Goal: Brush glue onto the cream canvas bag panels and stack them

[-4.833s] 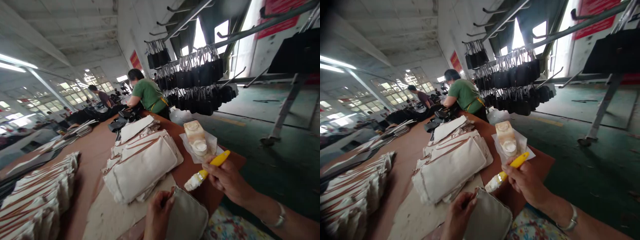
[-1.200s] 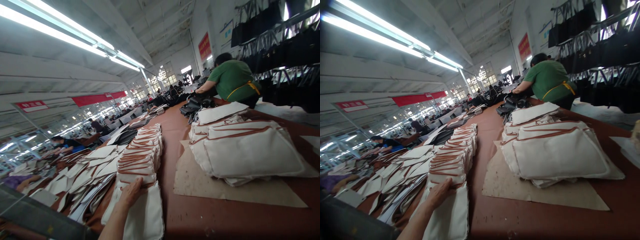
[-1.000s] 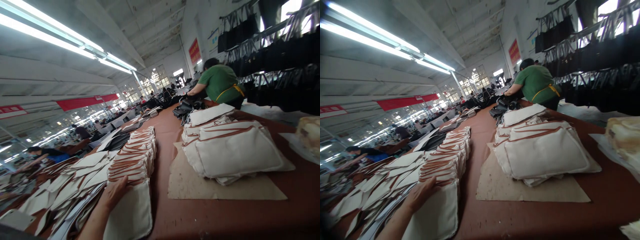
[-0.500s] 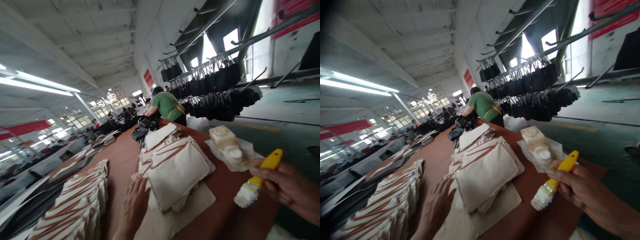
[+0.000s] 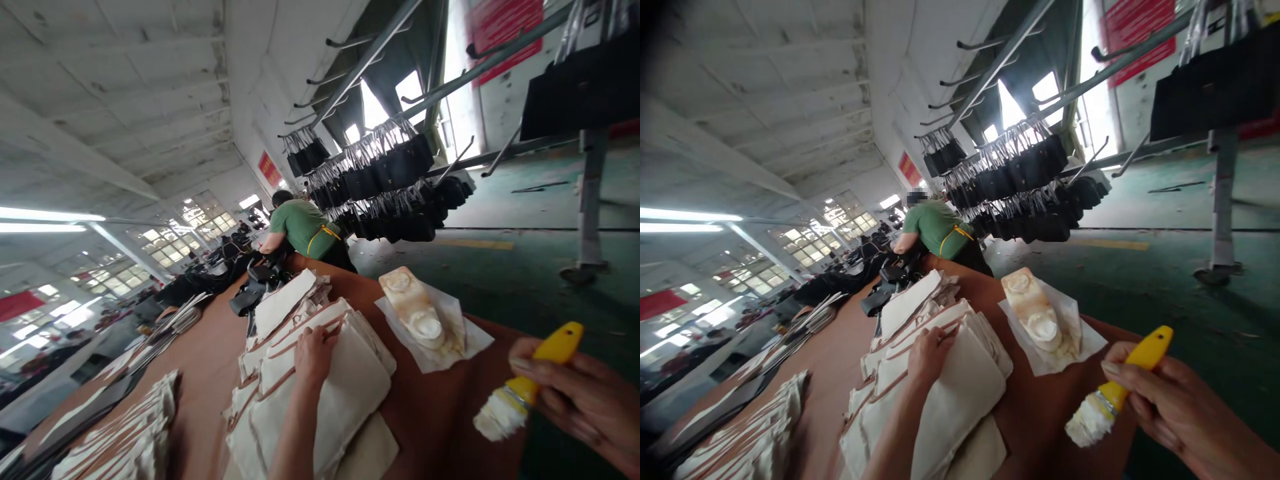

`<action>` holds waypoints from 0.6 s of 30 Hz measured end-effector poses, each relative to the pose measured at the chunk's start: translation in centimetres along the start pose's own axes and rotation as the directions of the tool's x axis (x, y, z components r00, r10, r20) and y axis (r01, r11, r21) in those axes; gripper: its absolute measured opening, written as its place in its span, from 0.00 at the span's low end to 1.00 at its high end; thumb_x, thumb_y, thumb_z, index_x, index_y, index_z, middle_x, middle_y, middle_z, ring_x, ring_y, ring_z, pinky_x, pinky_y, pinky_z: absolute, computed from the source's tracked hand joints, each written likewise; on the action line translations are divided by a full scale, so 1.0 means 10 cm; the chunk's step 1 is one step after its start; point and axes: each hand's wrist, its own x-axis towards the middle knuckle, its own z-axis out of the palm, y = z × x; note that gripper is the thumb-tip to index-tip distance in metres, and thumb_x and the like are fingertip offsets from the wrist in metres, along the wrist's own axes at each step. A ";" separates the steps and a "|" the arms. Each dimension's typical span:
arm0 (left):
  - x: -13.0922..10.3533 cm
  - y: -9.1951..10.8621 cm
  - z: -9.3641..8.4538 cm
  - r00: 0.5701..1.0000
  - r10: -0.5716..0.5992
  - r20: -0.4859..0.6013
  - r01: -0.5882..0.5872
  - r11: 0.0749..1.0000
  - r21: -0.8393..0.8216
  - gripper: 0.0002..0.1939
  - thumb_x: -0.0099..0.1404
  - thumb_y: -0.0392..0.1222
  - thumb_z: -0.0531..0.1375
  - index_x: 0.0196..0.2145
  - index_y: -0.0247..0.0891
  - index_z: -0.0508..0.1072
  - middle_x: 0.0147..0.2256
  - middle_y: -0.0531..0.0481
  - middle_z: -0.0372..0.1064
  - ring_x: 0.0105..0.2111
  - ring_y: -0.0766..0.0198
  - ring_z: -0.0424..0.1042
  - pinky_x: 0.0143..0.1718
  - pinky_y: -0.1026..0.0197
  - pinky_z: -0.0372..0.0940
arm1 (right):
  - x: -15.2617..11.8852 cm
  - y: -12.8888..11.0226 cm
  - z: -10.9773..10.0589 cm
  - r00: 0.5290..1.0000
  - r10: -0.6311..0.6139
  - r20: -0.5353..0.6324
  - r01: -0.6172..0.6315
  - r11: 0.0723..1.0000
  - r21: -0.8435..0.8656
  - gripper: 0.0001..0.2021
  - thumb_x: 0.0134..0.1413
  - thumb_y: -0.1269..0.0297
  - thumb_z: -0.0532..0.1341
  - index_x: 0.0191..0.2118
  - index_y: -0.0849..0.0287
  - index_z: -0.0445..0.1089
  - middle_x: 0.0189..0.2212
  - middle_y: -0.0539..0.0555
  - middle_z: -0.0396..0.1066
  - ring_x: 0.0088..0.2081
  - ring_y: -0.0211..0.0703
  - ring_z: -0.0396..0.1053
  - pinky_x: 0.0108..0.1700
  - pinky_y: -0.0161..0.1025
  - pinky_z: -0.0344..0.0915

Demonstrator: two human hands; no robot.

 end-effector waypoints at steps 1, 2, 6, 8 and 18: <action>-0.01 0.02 -0.02 1.000 0.015 0.015 -0.014 1.000 -0.028 0.09 0.64 0.48 0.57 0.37 0.41 0.73 0.38 0.47 0.70 0.41 0.57 0.70 0.39 0.59 0.59 | 0.00 -0.02 -0.02 0.998 0.045 0.042 -0.047 0.998 0.041 0.11 0.51 0.48 0.67 0.29 0.48 0.72 0.16 0.51 0.52 0.14 0.29 0.48 0.19 0.44 0.37; -0.04 0.04 -0.03 0.999 0.029 0.025 -0.028 0.998 -0.059 0.09 0.65 0.47 0.57 0.36 0.41 0.73 0.38 0.47 0.70 0.40 0.58 0.70 0.38 0.60 0.59 | 0.00 -0.04 -0.03 0.994 0.080 0.080 -0.087 0.993 0.079 0.11 0.51 0.48 0.66 0.30 0.48 0.72 0.16 0.50 0.52 0.14 0.29 0.48 0.18 0.43 0.39; -0.23 0.15 -0.14 0.994 0.098 0.057 -0.082 0.969 -0.231 0.11 0.67 0.45 0.53 0.39 0.41 0.73 0.40 0.48 0.72 0.40 0.59 0.72 0.39 0.61 0.61 | 0.01 -0.12 0.01 0.992 0.061 0.108 -0.074 0.990 0.119 0.15 0.52 0.47 0.67 0.32 0.55 0.71 0.15 0.46 0.50 0.14 0.29 0.44 0.17 0.35 0.39; -0.37 0.21 -0.20 0.984 0.152 0.092 -0.112 0.932 -0.345 0.13 0.68 0.47 0.52 0.42 0.42 0.74 0.40 0.49 0.74 0.41 0.60 0.73 0.42 0.62 0.63 | 0.03 -0.18 0.07 0.992 0.017 0.122 -0.034 0.990 0.136 0.17 0.51 0.48 0.67 0.32 0.58 0.69 0.14 0.44 0.51 0.13 0.29 0.43 0.17 0.31 0.38; -1.15 0.73 -0.50 0.945 0.157 0.286 0.128 0.628 -0.767 0.21 0.61 0.54 0.61 0.46 0.38 0.78 0.43 0.47 0.78 0.44 0.55 0.75 0.46 0.62 0.67 | -0.11 -0.72 0.57 0.895 -0.321 0.308 0.267 0.942 0.205 0.11 0.59 0.57 0.63 0.33 0.59 0.65 0.14 0.42 0.52 0.15 0.31 0.46 0.18 0.30 0.42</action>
